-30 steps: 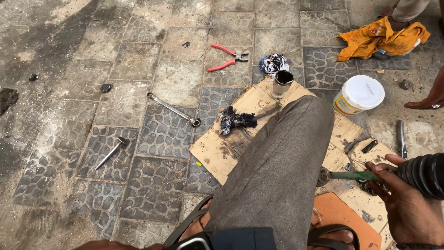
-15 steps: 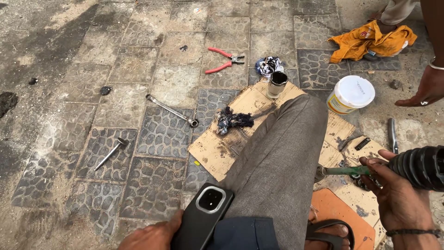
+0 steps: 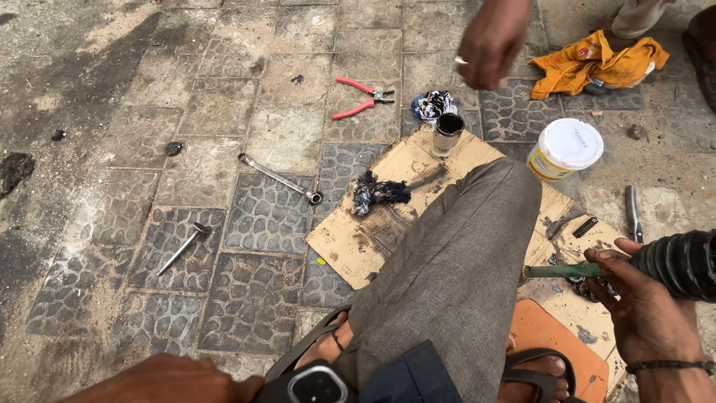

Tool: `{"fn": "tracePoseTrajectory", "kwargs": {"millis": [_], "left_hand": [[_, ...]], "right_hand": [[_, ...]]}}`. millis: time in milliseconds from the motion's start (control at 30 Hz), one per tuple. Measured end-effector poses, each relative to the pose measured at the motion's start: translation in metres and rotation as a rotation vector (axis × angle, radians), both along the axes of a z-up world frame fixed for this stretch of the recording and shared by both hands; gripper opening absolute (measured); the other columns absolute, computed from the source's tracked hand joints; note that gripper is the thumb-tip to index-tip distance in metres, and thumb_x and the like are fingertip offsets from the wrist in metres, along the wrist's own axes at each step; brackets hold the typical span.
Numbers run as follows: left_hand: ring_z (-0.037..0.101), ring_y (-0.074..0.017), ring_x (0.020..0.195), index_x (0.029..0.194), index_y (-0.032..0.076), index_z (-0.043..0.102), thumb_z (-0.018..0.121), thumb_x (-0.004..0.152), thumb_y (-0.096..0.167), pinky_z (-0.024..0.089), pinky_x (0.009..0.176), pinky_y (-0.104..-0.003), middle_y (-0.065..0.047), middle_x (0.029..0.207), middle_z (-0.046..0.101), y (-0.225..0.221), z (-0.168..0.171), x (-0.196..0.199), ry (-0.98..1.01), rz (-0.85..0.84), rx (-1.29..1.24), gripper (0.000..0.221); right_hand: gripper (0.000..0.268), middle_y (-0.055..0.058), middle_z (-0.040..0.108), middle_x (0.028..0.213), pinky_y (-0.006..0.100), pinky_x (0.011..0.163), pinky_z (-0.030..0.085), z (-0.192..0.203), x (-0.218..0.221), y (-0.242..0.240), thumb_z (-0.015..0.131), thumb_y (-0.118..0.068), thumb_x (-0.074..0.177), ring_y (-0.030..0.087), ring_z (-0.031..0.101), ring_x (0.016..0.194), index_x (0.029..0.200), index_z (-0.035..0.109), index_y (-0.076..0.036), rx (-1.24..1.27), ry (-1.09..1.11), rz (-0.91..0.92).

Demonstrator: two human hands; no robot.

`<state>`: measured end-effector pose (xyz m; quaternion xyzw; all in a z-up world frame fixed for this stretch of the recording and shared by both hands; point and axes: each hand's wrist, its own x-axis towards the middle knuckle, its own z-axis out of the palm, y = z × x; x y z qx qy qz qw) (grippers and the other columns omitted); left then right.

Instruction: Clean and reassemble a constant velocity (CV) joint using grease and basic tools.

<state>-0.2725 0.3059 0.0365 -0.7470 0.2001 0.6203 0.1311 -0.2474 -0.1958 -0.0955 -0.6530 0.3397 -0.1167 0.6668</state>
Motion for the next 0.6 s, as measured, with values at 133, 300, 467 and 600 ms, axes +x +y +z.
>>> {"fn": "tracePoseTrajectory", "kwargs": {"millis": [133,300,467,600], "left_hand": [[0.074,-0.0172,0.093,0.133,0.014,0.066,0.048,0.108,0.041,0.062,0.088,-0.038,-0.005,0.095,0.076,-0.029,0.023,0.02,-0.142,0.133,-0.12,0.041],[0.074,-0.017,0.082,0.142,0.013,0.058,0.049,0.107,0.033,0.062,0.076,-0.037,-0.007,0.089,0.074,-0.024,0.003,0.012,-0.148,0.057,-0.251,0.041],[0.073,-0.0168,0.072,0.152,0.013,0.05,0.051,0.107,0.025,0.061,0.063,-0.037,-0.009,0.082,0.072,-0.017,-0.035,0.001,-0.146,-0.011,-0.403,0.047],[0.071,-0.0185,0.063,0.157,0.01,0.044,0.051,0.108,0.021,0.058,0.051,-0.036,-0.009,0.079,0.07,0.002,-0.056,-0.008,-0.222,-0.107,-0.481,0.05]], "right_hand": [[0.039,0.01,0.072,0.106,0.045,0.091,0.053,0.002,0.0,0.005,0.064,-0.005,0.099,0.024,0.071,0.108,0.136,0.054,-0.008,0.0,-0.016,0.019],[0.038,0.009,0.07,0.103,0.045,0.091,0.055,0.001,-0.003,0.008,0.066,-0.001,0.096,0.026,0.072,0.111,0.132,0.056,-0.007,-0.003,-0.041,0.016],[0.034,0.009,0.07,0.102,0.045,0.092,0.055,0.008,-0.005,0.016,0.066,-0.001,0.095,0.026,0.072,0.111,0.127,0.059,-0.007,-0.014,-0.025,0.029],[0.035,0.008,0.068,0.1,0.047,0.087,0.057,0.013,-0.004,0.019,0.066,0.002,0.093,0.026,0.072,0.109,0.126,0.059,-0.007,0.02,-0.042,0.062]]}}
